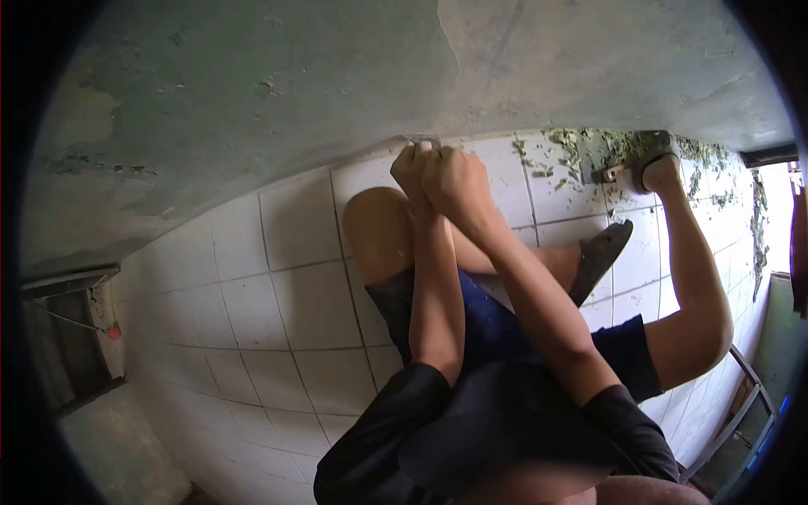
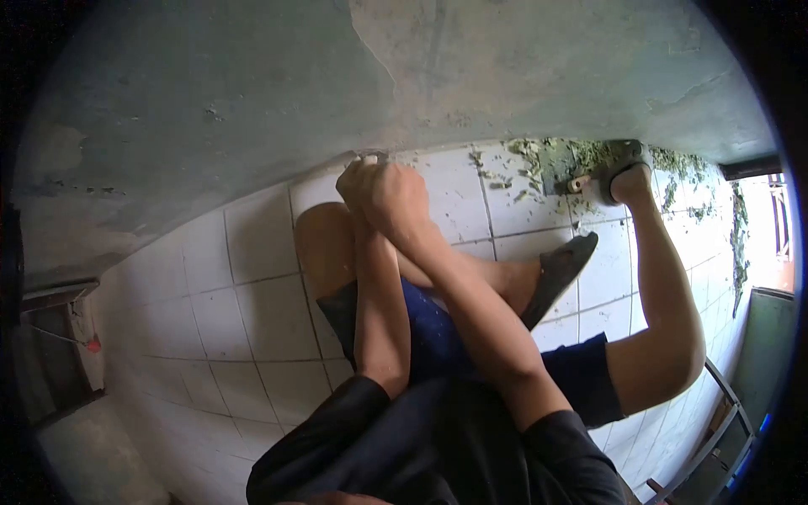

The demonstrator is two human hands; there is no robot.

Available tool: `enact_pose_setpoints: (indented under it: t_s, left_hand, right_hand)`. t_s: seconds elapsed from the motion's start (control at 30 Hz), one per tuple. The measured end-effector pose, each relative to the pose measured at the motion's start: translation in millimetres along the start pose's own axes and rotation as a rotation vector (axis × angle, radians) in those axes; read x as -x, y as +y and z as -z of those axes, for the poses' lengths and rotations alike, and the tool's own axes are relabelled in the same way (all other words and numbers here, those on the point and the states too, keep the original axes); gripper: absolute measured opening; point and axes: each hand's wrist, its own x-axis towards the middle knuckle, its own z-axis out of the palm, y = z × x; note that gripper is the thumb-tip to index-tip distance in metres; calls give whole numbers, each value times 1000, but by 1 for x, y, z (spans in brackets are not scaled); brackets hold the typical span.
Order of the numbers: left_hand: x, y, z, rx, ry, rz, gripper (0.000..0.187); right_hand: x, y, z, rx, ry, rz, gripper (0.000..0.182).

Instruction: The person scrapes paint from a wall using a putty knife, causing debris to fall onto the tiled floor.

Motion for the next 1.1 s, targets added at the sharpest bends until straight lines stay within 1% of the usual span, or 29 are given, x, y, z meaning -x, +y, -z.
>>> enact_pose_setpoints:
  t_s: [0.03, 0.07, 0.1, 0.13, 0.2, 0.23, 0.27, 0.33, 0.37, 0.4, 0.47, 0.5, 0.53, 0.6, 0.67, 0.7, 0.73, 0.8, 0.87, 0.93, 1.0, 1.03, 1.07, 1.1]
  left_hand:
    - [-4, 8, 2, 420, 20, 409, 34]
    - [-1, 19, 8, 835, 30, 836, 34]
    - [0, 17, 12, 827, -14, 804, 34]
    - [6, 10, 9, 827, -17, 807, 34]
    - [-2, 6, 12, 1119, -43, 962, 35]
    - [0, 8, 14, 919, -41, 837, 34]
    - [-8, 8, 12, 920, -40, 836, 34]
    - [-7, 11, 18, 737, -67, 801, 34]
    - [-10, 17, 22, 731, -85, 880, 33]
    - [-3, 16, 22, 731, -89, 879, 33]
    - [-5, 14, 18, 851, -57, 828, 33]
    - [-12, 15, 12, 859, -55, 820, 33]
    - [-9, 16, 9, 829, -45, 774, 32]
    - [7, 15, 3, 789, -44, 739, 31]
    - [20, 19, -19, 927, -61, 915, 30]
    - [12, 37, -15, 878, -120, 968, 29]
    - [7, 55, -12, 788, -94, 836, 30]
    - [12, 66, -20, 814, -156, 820, 31]
    - [20, 79, -30, 809, -185, 858, 32]
    - [28, 83, -36, 801, -216, 888, 32]
    - [34, 81, -41, 862, -173, 976, 32]
    - [37, 75, -43, 745, -198, 934, 29]
    - [34, 78, -37, 742, -211, 943, 29]
    - [25, 83, -29, 844, -138, 960, 26]
  right_hand:
    - [4, -4, 6, 13, 42, 75, 34]
    - [2, 3, 0, 18, 31, 63, 34]
    - [0, 12, -11, -15, 22, 22, 35]
    - [-3, 18, -18, -52, 27, -4, 35]
    - [6, 16, -15, -69, 43, 25, 34]
    - [2, 14, -13, -81, 60, 56, 34]
    - [-1, 13, -14, -80, 61, 58, 34]
    - [7, 14, -18, -78, 98, 41, 32]
    - [3, 12, -16, -80, 62, 1, 31]
    - [6, 15, -15, -81, 64, -2, 31]
    - [3, 17, -11, -54, 34, 70, 32]
    - [6, 15, -9, -64, 109, 60, 32]
    - [6, 20, -8, -60, 103, 54, 32]
    - [3, 32, -5, 1, 6, 27, 33]
    - [5, 50, -3, 40, 12, 49, 33]
    - [5, 55, 1, 89, 7, 73, 33]
    - [8, 61, 5, 88, 2, 74, 33]
    - [16, 64, 23, 20, 113, -11, 34]
    - [13, 79, 26, 68, 150, -5, 32]
    - [7, 100, 21, 51, 106, -67, 31]
    - [6, 93, 27, 42, 104, -46, 32]
    - [9, 90, 28, 53, 113, -16, 33]
    - [12, 83, 29, 66, 120, 8, 34]
    - [11, 76, 25, 63, 139, -45, 35]
